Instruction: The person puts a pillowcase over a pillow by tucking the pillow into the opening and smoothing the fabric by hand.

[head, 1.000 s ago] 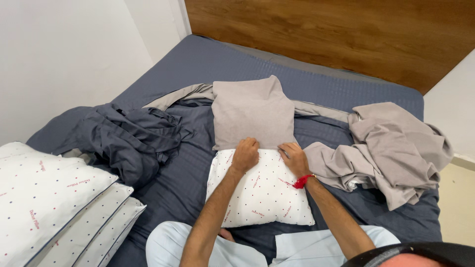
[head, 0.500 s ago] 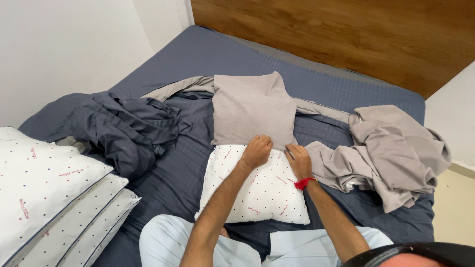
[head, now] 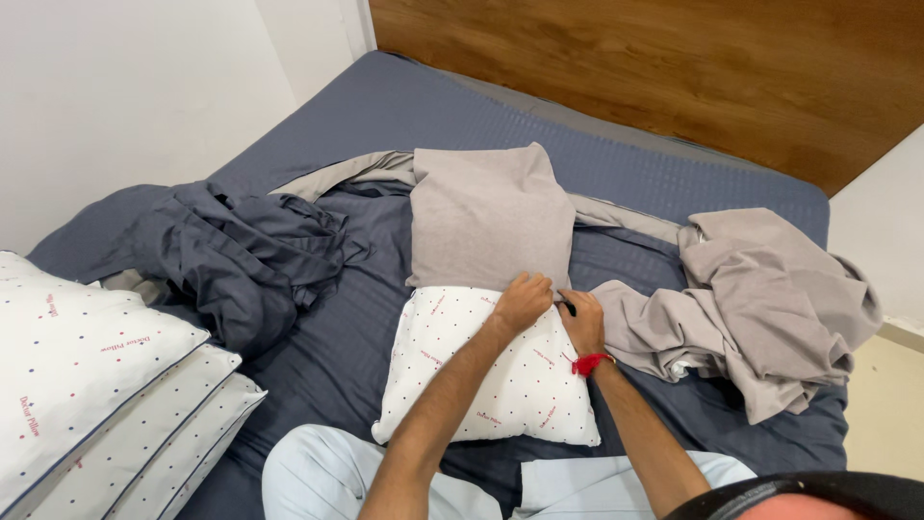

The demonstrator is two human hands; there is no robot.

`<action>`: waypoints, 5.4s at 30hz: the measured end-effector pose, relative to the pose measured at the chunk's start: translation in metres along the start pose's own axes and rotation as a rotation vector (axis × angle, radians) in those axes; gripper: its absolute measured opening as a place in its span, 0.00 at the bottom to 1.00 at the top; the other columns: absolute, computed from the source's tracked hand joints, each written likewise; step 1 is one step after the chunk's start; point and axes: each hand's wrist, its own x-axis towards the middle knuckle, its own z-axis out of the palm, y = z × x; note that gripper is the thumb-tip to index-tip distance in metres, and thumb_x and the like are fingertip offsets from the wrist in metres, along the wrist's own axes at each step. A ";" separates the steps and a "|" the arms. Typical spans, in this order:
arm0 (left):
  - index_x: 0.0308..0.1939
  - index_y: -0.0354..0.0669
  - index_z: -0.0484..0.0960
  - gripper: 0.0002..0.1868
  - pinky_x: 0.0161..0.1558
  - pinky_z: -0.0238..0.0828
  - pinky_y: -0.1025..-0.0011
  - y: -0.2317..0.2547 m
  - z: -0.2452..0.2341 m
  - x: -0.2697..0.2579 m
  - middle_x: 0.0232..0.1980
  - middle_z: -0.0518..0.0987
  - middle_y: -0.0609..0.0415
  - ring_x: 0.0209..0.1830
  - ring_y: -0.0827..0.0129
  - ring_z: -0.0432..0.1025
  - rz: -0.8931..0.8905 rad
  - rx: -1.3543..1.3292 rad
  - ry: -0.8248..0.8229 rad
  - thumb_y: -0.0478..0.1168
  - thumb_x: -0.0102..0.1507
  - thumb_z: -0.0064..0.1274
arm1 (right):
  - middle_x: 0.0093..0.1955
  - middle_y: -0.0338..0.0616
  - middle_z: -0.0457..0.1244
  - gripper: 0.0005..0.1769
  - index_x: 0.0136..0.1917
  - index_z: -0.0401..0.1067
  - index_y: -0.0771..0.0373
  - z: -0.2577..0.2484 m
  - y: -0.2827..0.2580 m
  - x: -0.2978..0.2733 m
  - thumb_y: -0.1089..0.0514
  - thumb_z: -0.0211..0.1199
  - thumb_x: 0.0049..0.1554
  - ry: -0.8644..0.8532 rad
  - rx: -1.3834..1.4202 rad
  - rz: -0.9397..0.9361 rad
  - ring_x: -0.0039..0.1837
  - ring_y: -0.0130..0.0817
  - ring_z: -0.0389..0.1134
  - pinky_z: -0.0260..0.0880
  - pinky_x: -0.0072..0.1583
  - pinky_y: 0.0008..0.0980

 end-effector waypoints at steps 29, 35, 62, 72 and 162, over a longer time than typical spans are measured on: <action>0.52 0.35 0.80 0.18 0.56 0.64 0.56 -0.090 -0.065 -0.096 0.58 0.75 0.42 0.59 0.51 0.69 -0.551 -0.264 0.101 0.34 0.58 0.54 | 0.57 0.53 0.69 0.21 0.66 0.74 0.59 -0.024 -0.012 -0.011 0.59 0.60 0.59 -0.203 0.121 0.394 0.56 0.50 0.70 0.69 0.59 0.40; 0.60 0.35 0.77 0.19 0.58 0.67 0.65 -0.108 -0.010 -0.188 0.58 0.79 0.42 0.59 0.58 0.73 -1.134 -0.902 0.312 0.40 0.66 0.52 | 0.63 0.54 0.66 0.18 0.64 0.73 0.64 0.014 -0.040 -0.028 0.55 0.57 0.63 -0.117 0.259 0.172 0.66 0.52 0.65 0.62 0.65 0.44; 0.73 0.38 0.68 0.29 0.71 0.62 0.60 -0.020 -0.246 0.019 0.74 0.69 0.38 0.73 0.52 0.65 -0.197 -1.178 -0.083 0.43 0.68 0.50 | 0.66 0.49 0.62 0.28 0.71 0.62 0.62 0.050 -0.127 -0.051 0.48 0.53 0.62 -0.464 1.599 0.923 0.65 0.39 0.65 0.66 0.64 0.38; 0.44 0.38 0.82 0.12 0.59 0.69 0.57 -0.070 -0.078 -0.172 0.50 0.80 0.45 0.55 0.51 0.73 -0.768 -0.585 0.305 0.36 0.57 0.55 | 0.51 0.49 0.70 0.22 0.61 0.73 0.66 -0.076 -0.181 -0.162 0.49 0.55 0.61 -0.936 0.934 1.211 0.51 0.35 0.73 0.75 0.53 0.35; 0.79 0.45 0.54 0.48 0.70 0.58 0.67 -0.086 -0.069 -0.182 0.78 0.63 0.46 0.75 0.59 0.60 -1.278 -1.406 0.237 0.44 0.57 0.59 | 0.78 0.56 0.54 0.44 0.81 0.52 0.61 -0.060 -0.032 -0.067 0.47 0.61 0.56 -0.408 0.793 0.859 0.77 0.41 0.57 0.56 0.72 0.34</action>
